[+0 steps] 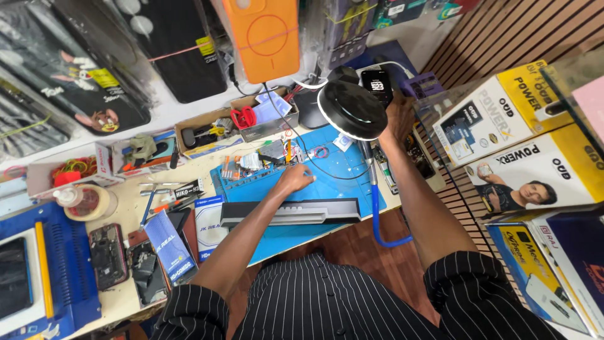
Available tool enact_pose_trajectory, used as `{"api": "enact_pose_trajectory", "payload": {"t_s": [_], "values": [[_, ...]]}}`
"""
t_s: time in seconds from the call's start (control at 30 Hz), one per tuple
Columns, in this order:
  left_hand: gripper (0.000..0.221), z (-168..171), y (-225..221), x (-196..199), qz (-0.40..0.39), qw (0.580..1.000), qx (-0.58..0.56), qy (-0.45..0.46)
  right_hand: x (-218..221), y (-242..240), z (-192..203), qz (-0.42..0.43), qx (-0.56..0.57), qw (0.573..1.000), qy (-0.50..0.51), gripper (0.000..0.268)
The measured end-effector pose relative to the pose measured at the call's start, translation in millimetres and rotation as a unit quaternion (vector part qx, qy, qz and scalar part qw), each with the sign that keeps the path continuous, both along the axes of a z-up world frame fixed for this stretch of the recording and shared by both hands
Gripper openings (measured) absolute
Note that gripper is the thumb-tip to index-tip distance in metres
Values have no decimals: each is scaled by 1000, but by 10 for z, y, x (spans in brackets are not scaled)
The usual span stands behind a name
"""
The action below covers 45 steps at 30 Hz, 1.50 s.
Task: The person manipulates the internal components of a disassembled mobile phone, handling the motherboard and ribbon cables on a blue anti-static mat at a repair station.
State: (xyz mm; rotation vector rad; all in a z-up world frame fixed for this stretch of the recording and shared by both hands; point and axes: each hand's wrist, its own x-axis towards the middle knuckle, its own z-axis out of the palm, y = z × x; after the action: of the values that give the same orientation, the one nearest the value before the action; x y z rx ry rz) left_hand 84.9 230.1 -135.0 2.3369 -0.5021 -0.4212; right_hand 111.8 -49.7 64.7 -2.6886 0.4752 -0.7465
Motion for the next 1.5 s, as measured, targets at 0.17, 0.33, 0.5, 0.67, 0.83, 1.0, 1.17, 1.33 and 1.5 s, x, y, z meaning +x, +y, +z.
{"api": "enact_pose_trajectory", "payload": {"t_s": [0.17,0.33,0.5,0.67,0.83,1.0,1.17,1.33,1.5], "values": [[51,-73,-9,69,-22,999,25,36,-36,12,131,-1,27,999,16,62],[50,143,-5,148,-37,991,61,117,-31,43,178,0,36,999,23,65],[52,129,-71,240,-62,982,125,130,-62,48,173,11,35,999,-10,64],[61,79,-179,298,-95,980,145,97,-64,23,196,-7,45,999,-3,59],[64,184,-220,251,-90,974,166,126,1,17,201,-26,38,998,42,65],[65,301,-233,198,-95,975,170,106,-7,25,263,-10,56,997,48,71],[63,454,-237,148,-84,974,180,107,-25,49,335,-19,74,995,68,71],[61,566,-259,105,-88,972,191,109,-14,61,321,-23,83,995,53,68],[61,583,-250,154,-95,973,192,91,-50,176,258,-54,129,990,12,66]]}}
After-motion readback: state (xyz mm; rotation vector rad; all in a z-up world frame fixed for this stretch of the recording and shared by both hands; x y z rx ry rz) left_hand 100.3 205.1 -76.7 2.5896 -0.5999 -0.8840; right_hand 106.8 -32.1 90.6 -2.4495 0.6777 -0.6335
